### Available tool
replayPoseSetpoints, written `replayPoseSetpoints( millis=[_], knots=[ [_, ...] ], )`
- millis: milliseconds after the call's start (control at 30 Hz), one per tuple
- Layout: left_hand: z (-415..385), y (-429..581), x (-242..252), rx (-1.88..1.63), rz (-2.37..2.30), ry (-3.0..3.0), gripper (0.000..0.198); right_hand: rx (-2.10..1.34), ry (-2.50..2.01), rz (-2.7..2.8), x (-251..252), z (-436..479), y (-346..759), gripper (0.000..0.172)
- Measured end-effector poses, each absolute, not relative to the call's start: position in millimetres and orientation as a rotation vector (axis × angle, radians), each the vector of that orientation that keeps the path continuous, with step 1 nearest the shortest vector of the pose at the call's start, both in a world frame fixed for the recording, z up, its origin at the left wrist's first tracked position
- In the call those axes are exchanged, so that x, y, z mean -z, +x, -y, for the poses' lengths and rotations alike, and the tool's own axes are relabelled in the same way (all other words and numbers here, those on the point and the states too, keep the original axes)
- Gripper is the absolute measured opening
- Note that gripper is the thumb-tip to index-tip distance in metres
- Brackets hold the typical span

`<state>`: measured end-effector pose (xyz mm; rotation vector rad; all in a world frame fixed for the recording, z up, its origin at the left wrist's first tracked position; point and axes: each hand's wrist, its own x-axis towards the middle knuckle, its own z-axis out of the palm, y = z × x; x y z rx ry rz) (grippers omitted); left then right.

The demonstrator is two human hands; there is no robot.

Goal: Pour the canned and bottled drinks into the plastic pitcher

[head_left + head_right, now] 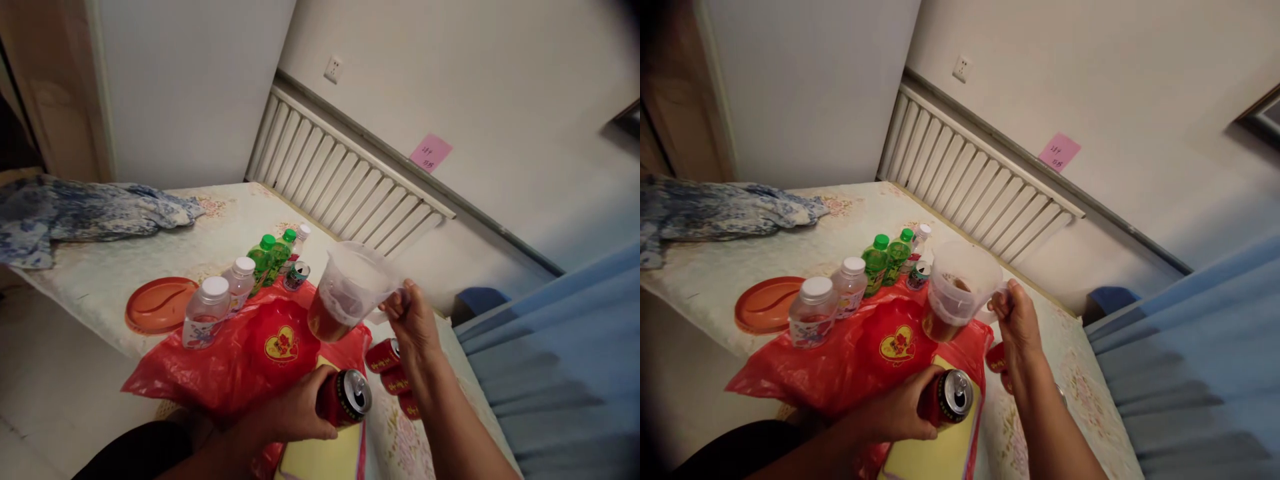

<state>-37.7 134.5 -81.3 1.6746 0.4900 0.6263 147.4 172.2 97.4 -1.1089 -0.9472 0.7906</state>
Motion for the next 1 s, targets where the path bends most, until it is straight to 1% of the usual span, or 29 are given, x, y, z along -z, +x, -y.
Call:
replayPoseSetpoints(
  millis=[200,400,600,733,1000],
  knots=[
    [-145.7,-31.4,74.0,-0.671,-0.403,1.535,0.075,-0.678,-1.187,0.956,-132.6,-141.0,177.4,0.041],
    [-157.0,-28.5,66.6,-0.724,-0.438,1.507,0.074,-0.622,-1.312,0.870,-148.7,-104.6,198.7,0.043],
    [-170.0,-25.3,67.9,-0.792,-0.511,1.522,0.066,-0.622,-1.417,0.906,-147.5,-75.3,212.6,0.048],
    [-178.4,-22.5,70.0,-0.834,-0.562,1.526,0.066,-0.623,-1.517,0.965,-141.8,-60.2,215.9,0.054],
    [-185.0,-24.7,67.1,-0.889,-0.654,1.571,0.066,-0.723,-1.715,1.098,-135.1,-44.0,208.8,0.058]
  ],
)
